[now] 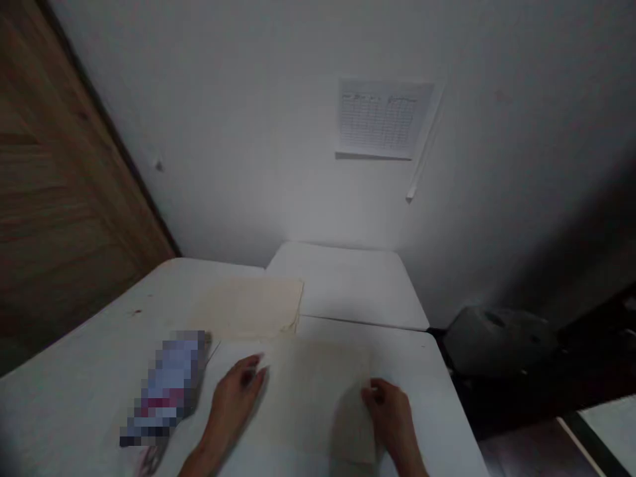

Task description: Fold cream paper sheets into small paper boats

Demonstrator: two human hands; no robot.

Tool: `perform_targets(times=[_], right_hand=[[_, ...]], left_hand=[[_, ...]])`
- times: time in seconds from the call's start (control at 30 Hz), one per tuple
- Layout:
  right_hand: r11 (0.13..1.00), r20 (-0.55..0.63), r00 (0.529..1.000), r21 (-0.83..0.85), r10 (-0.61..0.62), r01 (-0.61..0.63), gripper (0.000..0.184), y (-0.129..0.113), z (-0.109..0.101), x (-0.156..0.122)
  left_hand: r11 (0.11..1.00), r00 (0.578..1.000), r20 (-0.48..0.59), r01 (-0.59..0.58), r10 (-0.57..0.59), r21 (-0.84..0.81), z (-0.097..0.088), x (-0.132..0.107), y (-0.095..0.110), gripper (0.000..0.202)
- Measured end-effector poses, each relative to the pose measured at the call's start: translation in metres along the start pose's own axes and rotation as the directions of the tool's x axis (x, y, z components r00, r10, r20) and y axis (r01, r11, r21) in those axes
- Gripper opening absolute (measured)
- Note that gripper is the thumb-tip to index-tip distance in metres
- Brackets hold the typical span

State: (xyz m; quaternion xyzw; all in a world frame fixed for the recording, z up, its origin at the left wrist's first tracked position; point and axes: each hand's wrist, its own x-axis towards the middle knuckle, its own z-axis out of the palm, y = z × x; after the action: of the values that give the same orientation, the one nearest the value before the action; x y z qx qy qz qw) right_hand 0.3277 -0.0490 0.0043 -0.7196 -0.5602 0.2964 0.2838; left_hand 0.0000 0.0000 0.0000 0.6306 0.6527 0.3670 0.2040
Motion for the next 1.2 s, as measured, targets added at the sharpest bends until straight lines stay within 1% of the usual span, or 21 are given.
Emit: perform_targets(times=[0.2,0.3,0.37,0.53,0.63,0.77,0.87,0.93,1.07,1.2], right_hand=[[0.996,0.011,0.998,0.062,-0.057,0.056,0.030,0.003,-0.004,-0.005],[0.991,0.013,0.995,0.092,-0.097,0.095,0.033,0.003,-0.005,-0.007],[0.987,0.013,0.995,0.130,-0.099,0.096,0.036,0.003,-0.007,-0.009],[0.965,0.016,0.996,0.249,-0.083,0.076,0.046,0.004,-0.014,-0.012],[0.957,0.029,0.997,0.281,-0.077,0.066,0.051,0.006,-0.016,-0.012],[0.946,0.020,0.998,0.321,-0.064,0.054,0.052,0.005,-0.018,-0.013],[0.932,0.028,0.998,0.362,-0.049,0.036,0.052,0.003,-0.017,-0.015],[0.927,0.008,0.999,0.373,-0.045,0.039,0.053,0.003,-0.016,-0.016],[0.930,-0.052,0.997,0.360,-0.055,0.071,0.050,0.005,-0.013,-0.014],[0.956,-0.205,0.978,0.273,-0.050,0.106,0.048,0.003,-0.013,-0.012]], left_hand=[[1.000,0.999,0.034,0.019,-0.019,0.007,-0.002,-0.001,0.011,0.045],[1.000,0.999,0.026,0.027,-0.027,0.004,-0.003,-0.001,0.015,0.044],[0.999,0.999,0.016,0.037,-0.036,-0.017,-0.005,-0.001,0.016,0.042],[0.990,0.996,-0.007,0.084,-0.085,-0.114,-0.006,0.003,0.014,0.041],[0.984,0.995,0.014,0.098,-0.097,-0.152,-0.006,0.007,0.011,0.044],[0.980,0.996,0.048,0.084,-0.077,-0.181,-0.005,0.011,0.007,0.040],[0.962,0.992,0.077,0.115,-0.099,-0.246,-0.004,0.012,0.004,0.040],[0.946,0.988,0.101,0.138,-0.113,-0.294,-0.004,0.013,0.002,0.039],[0.921,0.981,0.163,0.155,-0.102,-0.358,-0.009,0.013,-0.002,0.036],[0.890,0.974,0.188,0.195,-0.127,-0.411,-0.018,0.012,0.003,0.040]])
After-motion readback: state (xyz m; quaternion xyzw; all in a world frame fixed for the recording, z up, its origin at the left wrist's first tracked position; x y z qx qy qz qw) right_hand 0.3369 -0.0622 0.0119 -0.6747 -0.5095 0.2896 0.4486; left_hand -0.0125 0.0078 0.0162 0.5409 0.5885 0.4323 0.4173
